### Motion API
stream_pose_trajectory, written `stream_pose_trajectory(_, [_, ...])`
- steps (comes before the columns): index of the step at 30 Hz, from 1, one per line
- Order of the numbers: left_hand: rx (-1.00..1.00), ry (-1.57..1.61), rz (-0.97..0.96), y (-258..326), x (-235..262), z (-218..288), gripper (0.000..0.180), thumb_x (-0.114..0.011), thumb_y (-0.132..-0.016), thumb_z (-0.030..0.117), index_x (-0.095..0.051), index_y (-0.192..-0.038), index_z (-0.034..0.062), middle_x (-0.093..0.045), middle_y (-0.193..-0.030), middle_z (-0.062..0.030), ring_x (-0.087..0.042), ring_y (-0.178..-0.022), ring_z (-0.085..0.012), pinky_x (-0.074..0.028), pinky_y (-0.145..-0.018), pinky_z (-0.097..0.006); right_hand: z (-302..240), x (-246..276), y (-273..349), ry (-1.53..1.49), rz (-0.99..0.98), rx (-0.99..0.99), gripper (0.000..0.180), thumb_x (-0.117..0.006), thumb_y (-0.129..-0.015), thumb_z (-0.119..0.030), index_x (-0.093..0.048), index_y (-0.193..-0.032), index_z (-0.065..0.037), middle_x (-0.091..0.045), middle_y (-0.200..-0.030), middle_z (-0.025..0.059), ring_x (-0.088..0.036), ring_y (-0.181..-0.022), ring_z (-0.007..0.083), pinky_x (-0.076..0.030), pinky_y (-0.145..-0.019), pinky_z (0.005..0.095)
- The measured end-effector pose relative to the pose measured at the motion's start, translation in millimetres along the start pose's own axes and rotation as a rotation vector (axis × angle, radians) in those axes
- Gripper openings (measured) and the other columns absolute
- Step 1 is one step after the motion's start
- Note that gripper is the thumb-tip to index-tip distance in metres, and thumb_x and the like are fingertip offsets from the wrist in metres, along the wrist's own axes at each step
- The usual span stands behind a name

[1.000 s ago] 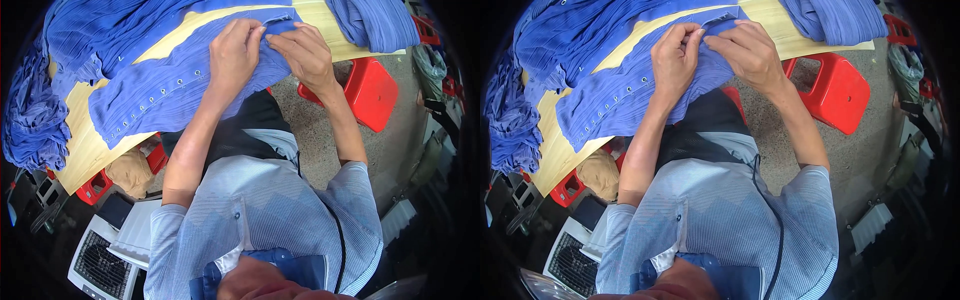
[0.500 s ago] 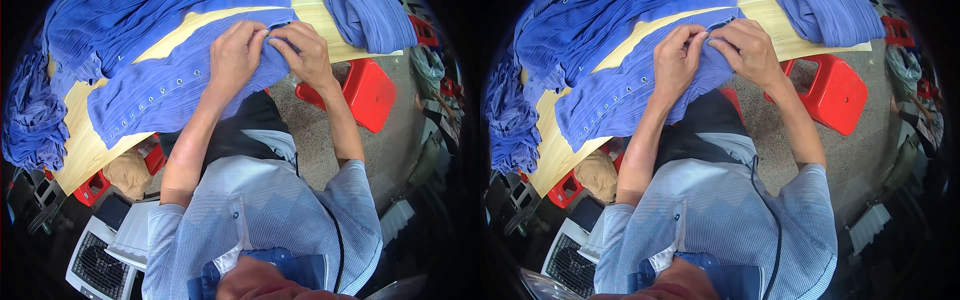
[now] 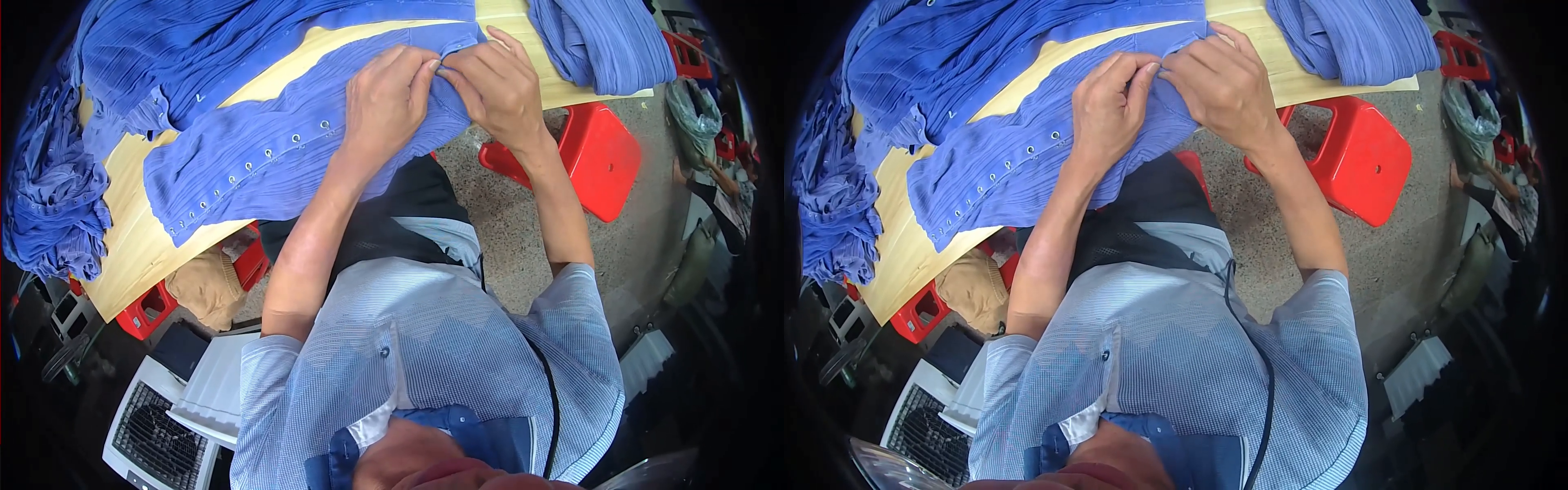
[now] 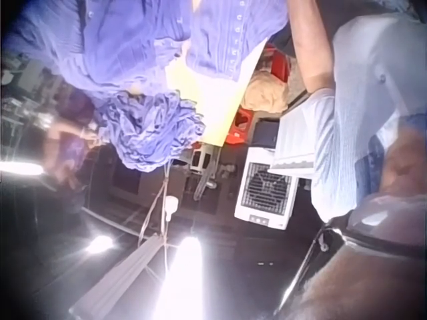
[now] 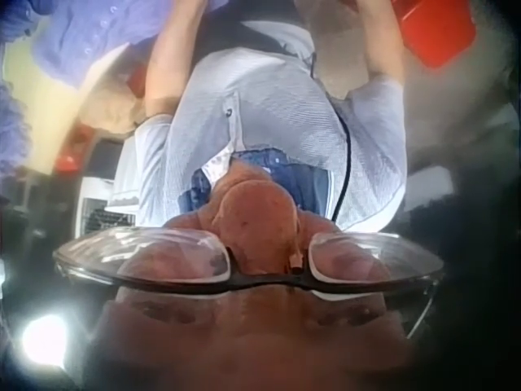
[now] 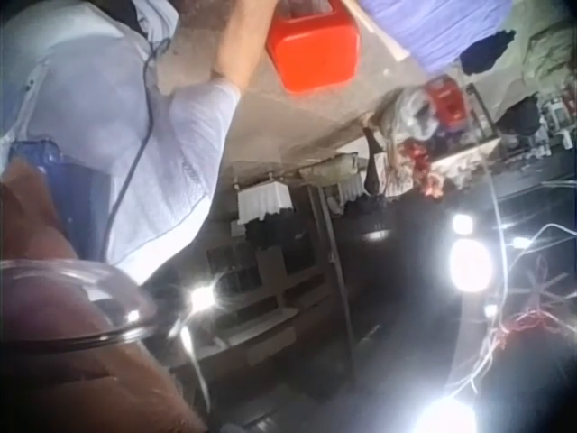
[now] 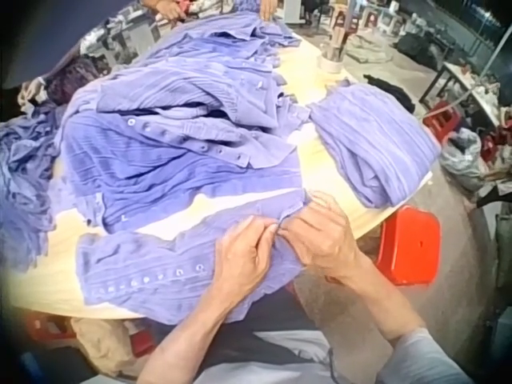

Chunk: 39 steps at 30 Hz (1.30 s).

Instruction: Checking and folding blue pleated fabric pieces with eyelets in a factory setting.

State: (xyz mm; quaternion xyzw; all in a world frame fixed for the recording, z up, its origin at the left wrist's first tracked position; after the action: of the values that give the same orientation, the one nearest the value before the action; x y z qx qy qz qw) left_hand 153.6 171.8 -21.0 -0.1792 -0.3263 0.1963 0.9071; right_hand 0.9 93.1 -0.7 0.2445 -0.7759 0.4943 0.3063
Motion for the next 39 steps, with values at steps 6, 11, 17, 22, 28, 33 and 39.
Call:
stream_pose_trajectory(6, [-0.033, -0.037, -0.027, -3.6, -0.4, 10.6, 0.007, -0.076, -0.101, 0.009, -0.080, -0.106, 0.0059, -0.074, -0.092, -0.0128, -0.072, -0.082, -0.0348, -0.057, -0.074, -0.042, -5.9, 7.4, 7.0, 0.215, 0.042, 0.172, 0.017, -0.080, -0.085, -0.006, -0.078, -0.102, -0.007, -0.074, -0.097, 0.0034, -0.073, -0.090, 0.0243, -0.058, -0.103, 0.0431])
stream_pose_trajectory(11, [-0.134, -0.101, -0.066, 1.4, -0.7, 18.0, 0.009, -0.082, -0.096, 0.012, -0.081, -0.105, 0.0090, -0.072, -0.096, -0.0072, -0.070, -0.083, -0.0307, -0.057, -0.074, -0.041, 22.0, 20.3, 25.6, -0.057, -0.030, -0.142, 0.021, -0.083, -0.084, -0.001, -0.079, -0.105, -0.004, -0.076, -0.099, 0.0082, -0.073, -0.091, 0.0305, -0.058, -0.092, 0.0434])
stream_pose_trajectory(17, [-0.186, -0.186, -0.115, 2.0, -5.1, 25.7, 0.014, -0.087, -0.090, 0.012, -0.081, -0.103, 0.0090, -0.070, -0.097, -0.0058, -0.070, -0.085, -0.0287, -0.057, -0.075, -0.041, 28.2, 23.8, 37.0, -0.211, -0.034, -0.220, 0.018, -0.085, -0.088, -0.002, -0.079, -0.105, -0.003, -0.076, -0.094, 0.0110, -0.073, -0.091, 0.0319, -0.056, -0.088, 0.0416])
stream_pose_trajectory(22, [-0.207, -0.179, -0.120, -2.0, -14.2, 30.8, 0.017, -0.085, -0.091, 0.009, -0.076, -0.105, 0.0055, -0.072, -0.098, -0.0104, -0.070, -0.087, -0.0341, -0.057, -0.077, -0.045, 29.7, 21.6, 41.0, -0.330, -0.020, -0.385, 0.016, -0.084, -0.091, -0.005, -0.079, -0.106, -0.004, -0.075, -0.091, 0.0083, -0.069, -0.083, 0.0240, -0.054, -0.079, 0.0373])
stream_pose_trajectory(28, [-0.068, -0.226, -0.159, -8.3, -23.2, 38.2, 0.017, -0.078, -0.095, 0.006, -0.071, -0.110, 0.0055, -0.073, -0.096, -0.0140, -0.072, -0.088, -0.0374, -0.058, -0.080, -0.047, 31.4, 14.6, 42.6, -0.458, 0.001, -0.608, 0.013, -0.081, -0.095, -0.006, -0.078, -0.108, -0.004, -0.076, -0.091, 0.0053, -0.067, -0.082, 0.0159, -0.051, -0.066, 0.0335])
stream_pose_trajectory(33, [-0.073, -0.255, -0.094, -7.9, -25.0, 35.7, 0.018, -0.078, -0.092, 0.006, -0.072, -0.109, 0.0065, -0.073, -0.093, -0.0122, -0.073, -0.085, -0.0352, -0.058, -0.077, -0.045, 21.3, 23.6, 28.3, -0.306, 0.066, -0.329, 0.013, -0.079, -0.095, -0.003, -0.078, -0.107, -0.003, -0.076, -0.091, 0.0067, -0.069, -0.084, 0.0206, -0.054, -0.073, 0.0368])
stream_pose_trajectory(39, [-0.028, -0.135, -0.046, -9.8, -28.5, 20.1, 0.016, -0.079, -0.092, 0.008, -0.074, -0.107, 0.0094, -0.073, -0.089, -0.0080, -0.072, -0.080, -0.0311, -0.058, -0.069, -0.043, 12.0, 14.9, 35.9, -0.230, 0.039, -0.436, 0.017, -0.079, -0.093, -0.002, -0.078, -0.110, -0.003, -0.076, -0.092, 0.0094, -0.070, -0.083, 0.0260, -0.054, -0.082, 0.0401])
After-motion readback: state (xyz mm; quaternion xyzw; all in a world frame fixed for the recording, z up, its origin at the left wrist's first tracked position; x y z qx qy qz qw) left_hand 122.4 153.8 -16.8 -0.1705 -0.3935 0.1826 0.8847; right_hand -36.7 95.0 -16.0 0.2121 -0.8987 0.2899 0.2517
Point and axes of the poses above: each hand's wrist, its own y-axis away from the middle knuckle, its own x-axis out of the back of the hand, z = x × y, the point moved 5 cm from there along -y, towards the middle knuckle
